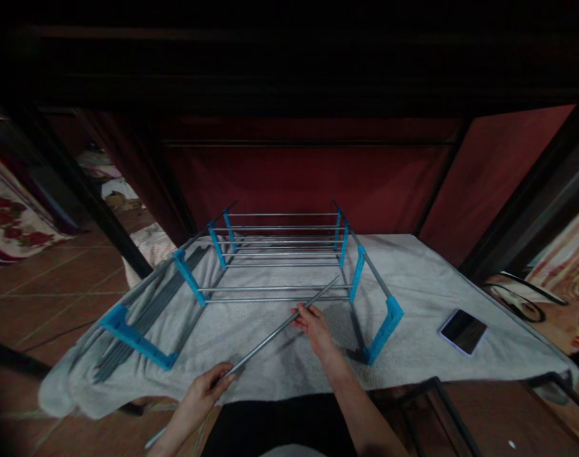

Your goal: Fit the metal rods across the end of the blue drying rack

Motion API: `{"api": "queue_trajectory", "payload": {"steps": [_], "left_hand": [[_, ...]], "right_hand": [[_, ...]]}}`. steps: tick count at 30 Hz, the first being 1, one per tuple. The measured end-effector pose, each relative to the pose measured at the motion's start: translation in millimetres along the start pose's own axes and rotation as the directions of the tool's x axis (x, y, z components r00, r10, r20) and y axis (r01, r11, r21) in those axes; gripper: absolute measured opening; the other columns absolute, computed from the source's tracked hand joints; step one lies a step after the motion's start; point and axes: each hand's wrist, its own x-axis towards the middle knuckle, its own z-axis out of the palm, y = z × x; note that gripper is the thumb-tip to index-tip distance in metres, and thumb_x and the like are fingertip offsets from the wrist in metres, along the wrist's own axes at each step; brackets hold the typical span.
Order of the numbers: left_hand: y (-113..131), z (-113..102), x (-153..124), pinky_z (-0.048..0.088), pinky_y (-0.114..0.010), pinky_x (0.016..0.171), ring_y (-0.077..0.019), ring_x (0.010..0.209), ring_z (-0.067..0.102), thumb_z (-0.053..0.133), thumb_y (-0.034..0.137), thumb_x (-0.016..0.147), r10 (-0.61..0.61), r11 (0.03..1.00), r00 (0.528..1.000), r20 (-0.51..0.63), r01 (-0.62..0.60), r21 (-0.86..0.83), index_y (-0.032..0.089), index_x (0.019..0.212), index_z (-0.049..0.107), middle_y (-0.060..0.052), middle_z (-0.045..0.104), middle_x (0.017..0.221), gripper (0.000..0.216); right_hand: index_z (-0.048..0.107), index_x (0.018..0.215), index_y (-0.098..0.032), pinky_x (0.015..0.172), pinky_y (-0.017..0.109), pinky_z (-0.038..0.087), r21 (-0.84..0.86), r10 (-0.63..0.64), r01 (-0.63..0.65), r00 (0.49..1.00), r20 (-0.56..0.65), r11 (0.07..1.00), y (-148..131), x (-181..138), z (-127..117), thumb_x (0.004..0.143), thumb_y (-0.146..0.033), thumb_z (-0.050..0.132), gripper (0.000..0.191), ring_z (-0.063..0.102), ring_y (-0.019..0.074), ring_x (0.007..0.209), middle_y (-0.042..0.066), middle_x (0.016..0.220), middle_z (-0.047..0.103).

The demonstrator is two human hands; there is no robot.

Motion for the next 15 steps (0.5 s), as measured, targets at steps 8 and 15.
{"api": "queue_trajectory", "payload": {"steps": [8, 15], "left_hand": [[-44.5, -37.6, -18.7, 0.062, -0.033, 0.076, -0.0267, 0.079, 0.075, 0.065, 0.079, 0.069, -0.055, 0.996, 0.985, -0.162, 0.065, 0.055, 0.027, 0.083, 0.074, -0.002, 0.078, 0.081, 0.054], [-63.2, -67.0, -35.7, 0.064, -0.043, 0.085, -0.0336, 0.086, 0.077, 0.072, 0.088, 0.046, -0.175, 0.984, 0.948, -0.266, 0.179, -0.01, 0.033, 0.074, 0.077, 0.001, 0.08, 0.082, 0.062]], "right_hand": [[0.071, 0.08, -0.021, 0.082, 0.041, 0.059, 0.013, -0.054, 0.055, 0.996, -0.068, 0.998, -21.6, 10.3, -9.8, 0.057, -0.05, 0.093, 0.043, 0.073, 0.0254, 0.086, 0.008, 0.086, 0.076], [0.071, 0.079, -0.022, 0.078, 0.039, 0.059, 0.036, -0.039, 0.043, 0.993, -0.108, 0.998, -21.4, 10.4, -15.1, 0.054, -0.052, 0.092, 0.044, 0.073, 0.0241, 0.084, 0.006, 0.084, 0.077]]}}
